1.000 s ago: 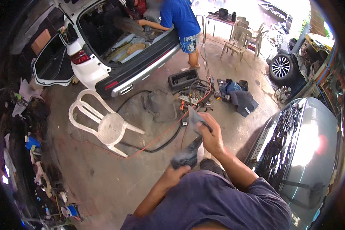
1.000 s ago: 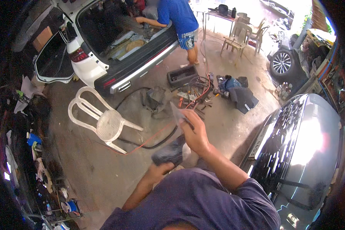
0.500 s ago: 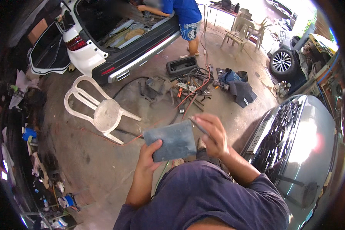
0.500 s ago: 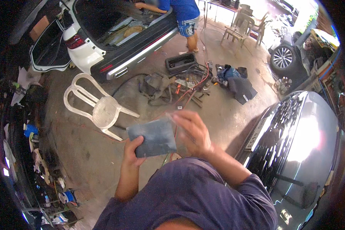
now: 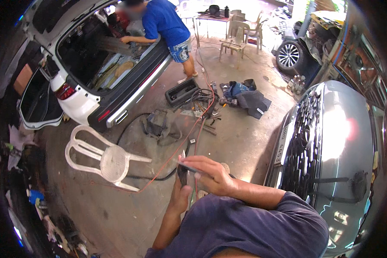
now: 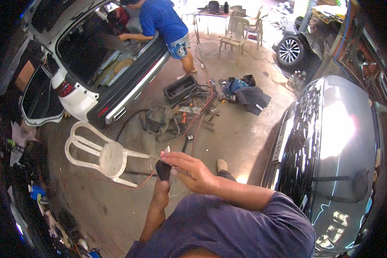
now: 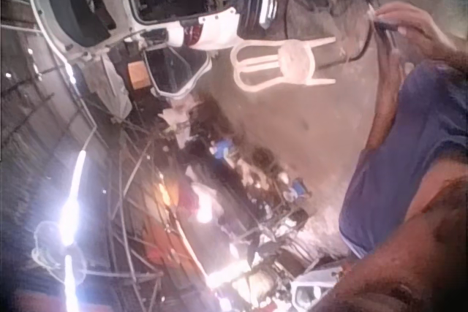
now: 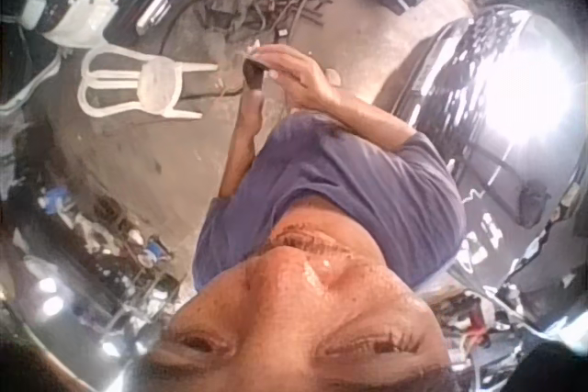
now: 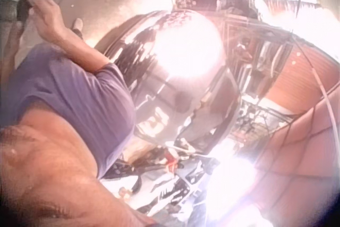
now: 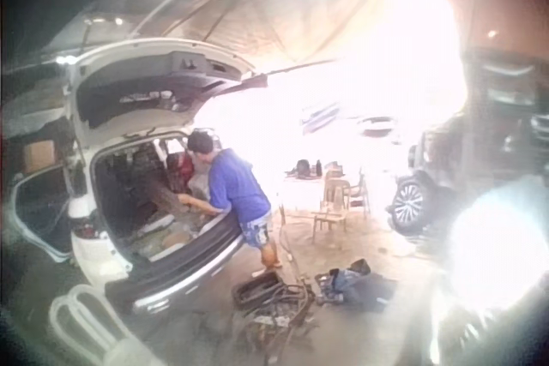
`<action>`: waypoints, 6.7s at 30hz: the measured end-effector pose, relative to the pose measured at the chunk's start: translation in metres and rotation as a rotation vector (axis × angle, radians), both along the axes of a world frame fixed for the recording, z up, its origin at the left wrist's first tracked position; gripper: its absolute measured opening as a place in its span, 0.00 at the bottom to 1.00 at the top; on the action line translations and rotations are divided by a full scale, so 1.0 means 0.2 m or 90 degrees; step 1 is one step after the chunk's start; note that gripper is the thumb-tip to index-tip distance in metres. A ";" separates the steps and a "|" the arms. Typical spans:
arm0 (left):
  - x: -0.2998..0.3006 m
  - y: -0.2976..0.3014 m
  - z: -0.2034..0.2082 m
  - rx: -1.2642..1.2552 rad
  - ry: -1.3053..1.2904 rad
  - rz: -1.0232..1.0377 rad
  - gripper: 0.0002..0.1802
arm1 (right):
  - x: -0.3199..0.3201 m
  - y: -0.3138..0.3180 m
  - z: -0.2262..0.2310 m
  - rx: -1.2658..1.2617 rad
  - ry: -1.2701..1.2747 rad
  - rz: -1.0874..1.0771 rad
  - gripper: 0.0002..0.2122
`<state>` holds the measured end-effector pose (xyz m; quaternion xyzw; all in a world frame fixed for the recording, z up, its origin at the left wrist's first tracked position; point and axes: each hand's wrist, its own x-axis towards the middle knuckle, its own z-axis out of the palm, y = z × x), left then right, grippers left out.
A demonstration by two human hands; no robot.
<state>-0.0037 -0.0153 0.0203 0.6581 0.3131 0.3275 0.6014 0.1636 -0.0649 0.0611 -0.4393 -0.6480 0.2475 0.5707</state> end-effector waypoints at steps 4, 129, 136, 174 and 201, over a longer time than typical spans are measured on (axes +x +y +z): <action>-0.06 0.03 0.01 0.118 0.090 -0.055 0.35 | -0.06 -0.11 0.13 0.228 -0.309 0.177 0.26; 0.05 0.09 -0.29 -0.477 -0.286 0.081 0.24 | 0.03 -0.01 -0.34 -0.570 0.550 0.151 0.16; 0.02 0.00 -0.22 -0.638 -0.363 0.076 0.27 | -0.03 -0.02 -0.38 -0.450 0.785 0.019 0.25; -0.01 -0.02 -0.06 0.001 -0.055 -0.025 0.47 | -0.02 0.13 -0.10 0.024 -0.164 -0.161 0.25; 0.00 -0.13 -0.03 0.085 0.008 -0.124 0.47 | 0.03 0.16 -0.12 -0.221 0.264 -0.199 0.16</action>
